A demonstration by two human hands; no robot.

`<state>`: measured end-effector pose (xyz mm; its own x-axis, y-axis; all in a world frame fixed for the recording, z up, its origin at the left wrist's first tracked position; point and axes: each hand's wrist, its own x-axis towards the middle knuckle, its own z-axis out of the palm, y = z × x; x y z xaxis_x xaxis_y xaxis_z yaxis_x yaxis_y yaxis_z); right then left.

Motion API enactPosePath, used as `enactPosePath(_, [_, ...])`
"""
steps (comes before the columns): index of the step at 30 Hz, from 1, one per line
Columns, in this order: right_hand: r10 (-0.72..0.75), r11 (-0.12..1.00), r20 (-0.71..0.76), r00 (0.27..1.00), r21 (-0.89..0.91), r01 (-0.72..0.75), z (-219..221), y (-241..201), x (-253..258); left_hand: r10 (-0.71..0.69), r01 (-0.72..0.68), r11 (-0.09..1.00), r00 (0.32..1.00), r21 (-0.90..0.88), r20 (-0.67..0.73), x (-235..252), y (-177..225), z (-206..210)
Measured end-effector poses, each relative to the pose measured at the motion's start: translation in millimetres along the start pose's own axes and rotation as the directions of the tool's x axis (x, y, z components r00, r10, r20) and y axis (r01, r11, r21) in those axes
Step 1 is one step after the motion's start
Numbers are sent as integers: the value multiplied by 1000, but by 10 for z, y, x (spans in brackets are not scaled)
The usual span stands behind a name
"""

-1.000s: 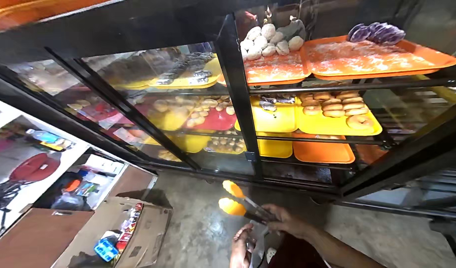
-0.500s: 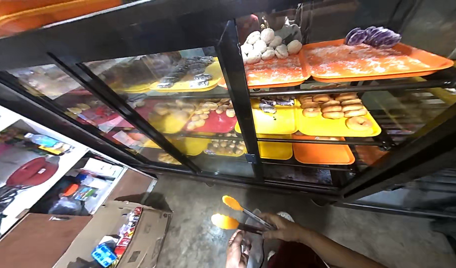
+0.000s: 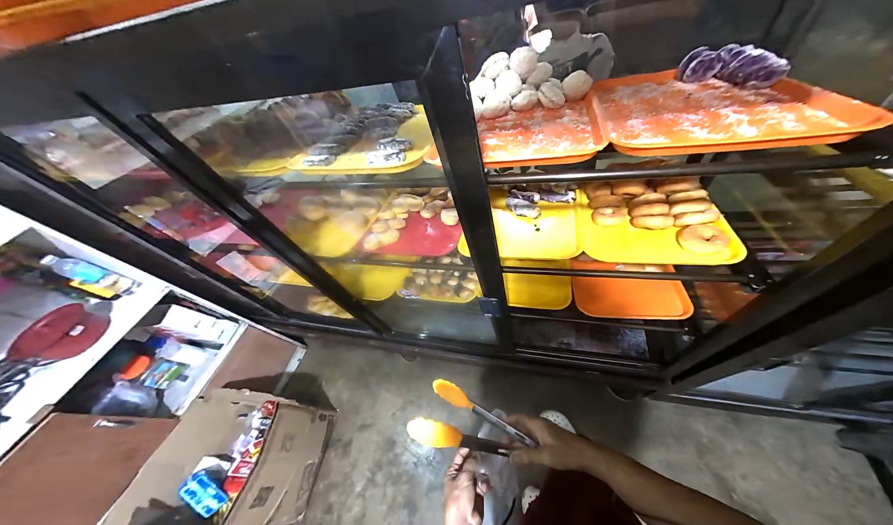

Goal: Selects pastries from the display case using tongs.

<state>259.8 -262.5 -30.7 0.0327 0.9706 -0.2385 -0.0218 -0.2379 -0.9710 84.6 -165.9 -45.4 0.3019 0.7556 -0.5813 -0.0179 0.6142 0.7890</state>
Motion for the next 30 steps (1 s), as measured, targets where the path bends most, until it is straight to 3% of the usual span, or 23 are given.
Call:
enactPosePath(16, [-28,1000,-96,995,-4,28,-149,-39,7,-29,27,999,993,-22,-114,80,3,-67])
enactPosePath(23, [-34,993,-64,997,-111,27,-125,-45,22,-96,82,991,985,101,140,13,9,24])
enactPosePath(27, [-51,992,-33,998,-113,47,-49,61,38,-2,-5,997,996,75,86,10,-38,85])
enactPosePath(30, [-34,990,-4,999,-134,33,-18,48,9,-41,41,999,999,17,-4,38,-19,66])
